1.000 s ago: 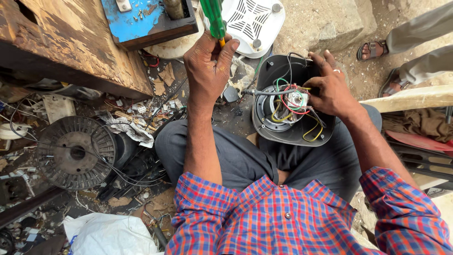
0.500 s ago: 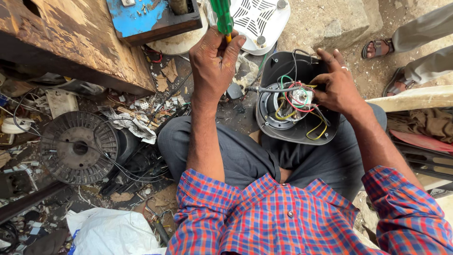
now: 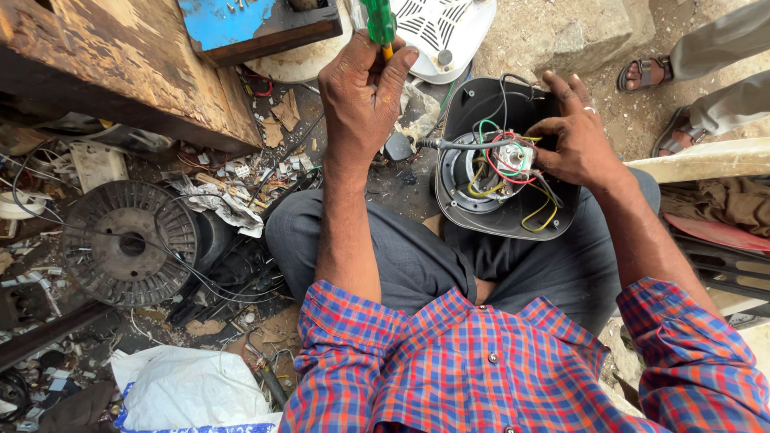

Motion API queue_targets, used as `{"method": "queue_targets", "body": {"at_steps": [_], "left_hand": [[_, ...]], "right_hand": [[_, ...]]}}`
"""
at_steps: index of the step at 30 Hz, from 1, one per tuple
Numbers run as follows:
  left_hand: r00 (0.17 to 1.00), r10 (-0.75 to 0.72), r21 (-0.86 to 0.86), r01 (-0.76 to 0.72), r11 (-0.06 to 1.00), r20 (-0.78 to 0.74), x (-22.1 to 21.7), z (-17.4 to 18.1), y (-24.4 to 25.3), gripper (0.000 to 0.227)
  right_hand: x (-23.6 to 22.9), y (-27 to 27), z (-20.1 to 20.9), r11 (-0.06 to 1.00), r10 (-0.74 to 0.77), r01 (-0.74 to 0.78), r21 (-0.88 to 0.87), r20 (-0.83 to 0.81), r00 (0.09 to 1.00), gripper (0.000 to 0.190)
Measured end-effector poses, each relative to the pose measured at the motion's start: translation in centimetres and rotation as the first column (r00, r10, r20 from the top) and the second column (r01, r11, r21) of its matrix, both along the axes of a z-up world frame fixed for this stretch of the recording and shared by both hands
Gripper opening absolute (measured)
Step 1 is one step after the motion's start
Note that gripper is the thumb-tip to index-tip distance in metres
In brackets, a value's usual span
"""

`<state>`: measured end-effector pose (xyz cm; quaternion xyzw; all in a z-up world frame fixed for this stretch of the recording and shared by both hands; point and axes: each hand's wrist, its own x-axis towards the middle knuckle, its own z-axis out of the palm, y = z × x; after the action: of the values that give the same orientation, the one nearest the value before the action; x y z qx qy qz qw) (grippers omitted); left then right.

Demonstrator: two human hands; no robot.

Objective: The person sits on the floor and uses a screwdriver to adjust and tighten connections on a ceiling fan motor. They repeatedly test the wiring by touching a wire to a test light fixture on a nearby table.

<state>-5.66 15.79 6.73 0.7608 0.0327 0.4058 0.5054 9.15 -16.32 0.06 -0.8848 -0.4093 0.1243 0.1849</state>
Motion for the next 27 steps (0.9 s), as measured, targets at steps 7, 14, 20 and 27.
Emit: {"method": "queue_targets", "body": {"at_steps": [7, 14, 20, 27], "left_hand": [[1.0, -0.009, 0.018, 0.009, 1.0, 0.002, 0.0, -0.1, 0.1, 0.015], [1.0, -0.016, 0.001, 0.016, 1.0, 0.02, 0.0, 0.0, 0.2, 0.015], [0.996, 0.084, 0.005, -0.084, 0.996, -0.025, -0.3, 0.2, 0.7, 0.016], [0.99, 0.116, -0.082, -0.109, 0.991, 0.081, -0.4, -0.5, 0.8, 0.021]], "right_hand": [[-0.2, 0.0, -0.1, 1.0, -0.004, 0.003, 0.01, 0.051, 0.999, 0.025], [0.0, -0.2, 0.0, 1.0, 0.023, -0.023, 0.004, 0.038, 0.999, 0.023], [-0.5, -0.7, -0.8, 0.999, 0.052, -0.05, -0.015, 0.163, 0.985, 0.025], [-0.4, -1.1, -1.4, 0.994, 0.1, -0.108, 0.031, 0.206, 0.973, 0.026]]}}
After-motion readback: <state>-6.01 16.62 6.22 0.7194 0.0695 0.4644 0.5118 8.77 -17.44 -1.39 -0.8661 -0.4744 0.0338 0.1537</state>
